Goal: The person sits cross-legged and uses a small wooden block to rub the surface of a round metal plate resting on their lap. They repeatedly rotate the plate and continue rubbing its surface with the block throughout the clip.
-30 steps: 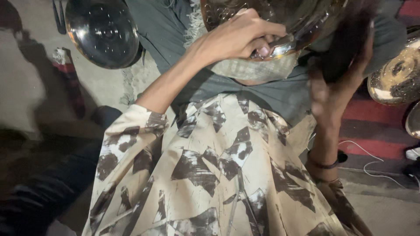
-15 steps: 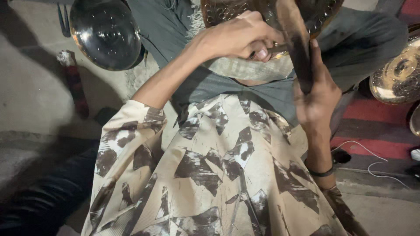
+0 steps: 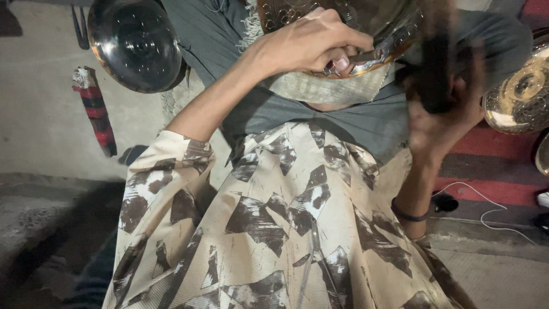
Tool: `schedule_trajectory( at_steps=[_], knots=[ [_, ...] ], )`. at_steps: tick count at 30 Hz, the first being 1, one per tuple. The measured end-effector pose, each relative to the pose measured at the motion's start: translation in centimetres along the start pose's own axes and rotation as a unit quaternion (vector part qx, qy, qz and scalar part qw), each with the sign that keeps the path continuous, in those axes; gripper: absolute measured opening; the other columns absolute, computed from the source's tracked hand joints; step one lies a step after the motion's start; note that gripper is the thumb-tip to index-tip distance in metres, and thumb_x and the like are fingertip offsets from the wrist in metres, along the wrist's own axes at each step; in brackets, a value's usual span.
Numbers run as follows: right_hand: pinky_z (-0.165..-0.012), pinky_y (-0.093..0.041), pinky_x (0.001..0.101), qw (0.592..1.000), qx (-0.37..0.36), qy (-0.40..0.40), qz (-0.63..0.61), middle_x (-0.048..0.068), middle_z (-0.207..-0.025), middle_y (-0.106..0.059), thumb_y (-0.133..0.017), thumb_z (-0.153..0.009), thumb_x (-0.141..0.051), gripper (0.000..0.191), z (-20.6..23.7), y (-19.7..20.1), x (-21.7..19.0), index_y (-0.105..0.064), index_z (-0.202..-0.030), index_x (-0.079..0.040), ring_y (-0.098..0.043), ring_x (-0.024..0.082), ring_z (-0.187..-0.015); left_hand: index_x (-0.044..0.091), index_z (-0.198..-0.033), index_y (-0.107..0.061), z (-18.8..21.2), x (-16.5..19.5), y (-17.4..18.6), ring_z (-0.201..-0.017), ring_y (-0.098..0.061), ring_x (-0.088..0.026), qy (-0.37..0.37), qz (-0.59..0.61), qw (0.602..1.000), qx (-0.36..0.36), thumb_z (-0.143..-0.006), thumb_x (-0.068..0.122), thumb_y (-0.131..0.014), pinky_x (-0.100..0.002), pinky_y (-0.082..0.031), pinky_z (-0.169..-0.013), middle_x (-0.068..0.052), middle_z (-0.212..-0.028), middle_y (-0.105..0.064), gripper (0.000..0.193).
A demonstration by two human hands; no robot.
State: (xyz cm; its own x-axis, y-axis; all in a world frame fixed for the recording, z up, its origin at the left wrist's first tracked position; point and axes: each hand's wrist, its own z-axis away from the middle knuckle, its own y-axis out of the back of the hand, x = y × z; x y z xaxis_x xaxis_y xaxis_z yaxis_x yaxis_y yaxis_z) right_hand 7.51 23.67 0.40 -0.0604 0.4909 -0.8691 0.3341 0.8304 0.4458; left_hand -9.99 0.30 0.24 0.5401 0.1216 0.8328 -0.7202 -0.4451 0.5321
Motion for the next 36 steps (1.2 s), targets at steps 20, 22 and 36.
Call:
schedule_trajectory(
  at_steps=[20,22,36],
  knots=[
    [-0.079,-0.057,0.044,0.932,-0.228,0.157,0.236,0.022,-0.108,-0.072,-0.072,-0.082,-0.003,0.075,-5.1,2.0,0.5,-0.055,-0.155,-0.004,-0.071,0.036,-0.089,0.002,-0.12,-0.068,2.3,0.9,-0.8,-0.075,-0.076,-0.027,0.059,0.001,0.993,0.101,-0.091,-0.002,-0.07,-0.038,-0.056,-0.067,-0.014,-0.087,-0.076,0.03],
    [-0.071,-0.054,0.0473,0.913,-0.273,0.149,0.265,0.022,-0.101,-0.071,-0.073,-0.083,0.001,0.072,-6.0,2.2,-0.2,-0.057,-0.153,-0.003,-0.068,0.04,-0.078,0.003,-0.12,-0.067,2.9,1.2,-1.0,-0.081,-0.078,-0.027,0.058,0.014,0.989,0.138,-0.091,-0.002,-0.07,-0.038,-0.059,-0.071,-0.012,-0.09,-0.077,0.029],
    [-0.079,-0.049,0.038,0.809,-0.282,0.357,0.374,0.008,-0.104,-0.069,-0.078,-0.096,-0.022,0.053,-14.5,1.4,-6.0,-0.061,-0.147,-0.018,-0.068,0.027,-0.087,0.009,-0.121,-0.063,4.1,4.0,-5.2,-0.089,-0.079,-0.028,0.275,-0.039,0.888,0.365,-0.094,0.003,-0.071,-0.037,-0.061,-0.075,-0.008,-0.094,-0.079,0.029]
  ],
)
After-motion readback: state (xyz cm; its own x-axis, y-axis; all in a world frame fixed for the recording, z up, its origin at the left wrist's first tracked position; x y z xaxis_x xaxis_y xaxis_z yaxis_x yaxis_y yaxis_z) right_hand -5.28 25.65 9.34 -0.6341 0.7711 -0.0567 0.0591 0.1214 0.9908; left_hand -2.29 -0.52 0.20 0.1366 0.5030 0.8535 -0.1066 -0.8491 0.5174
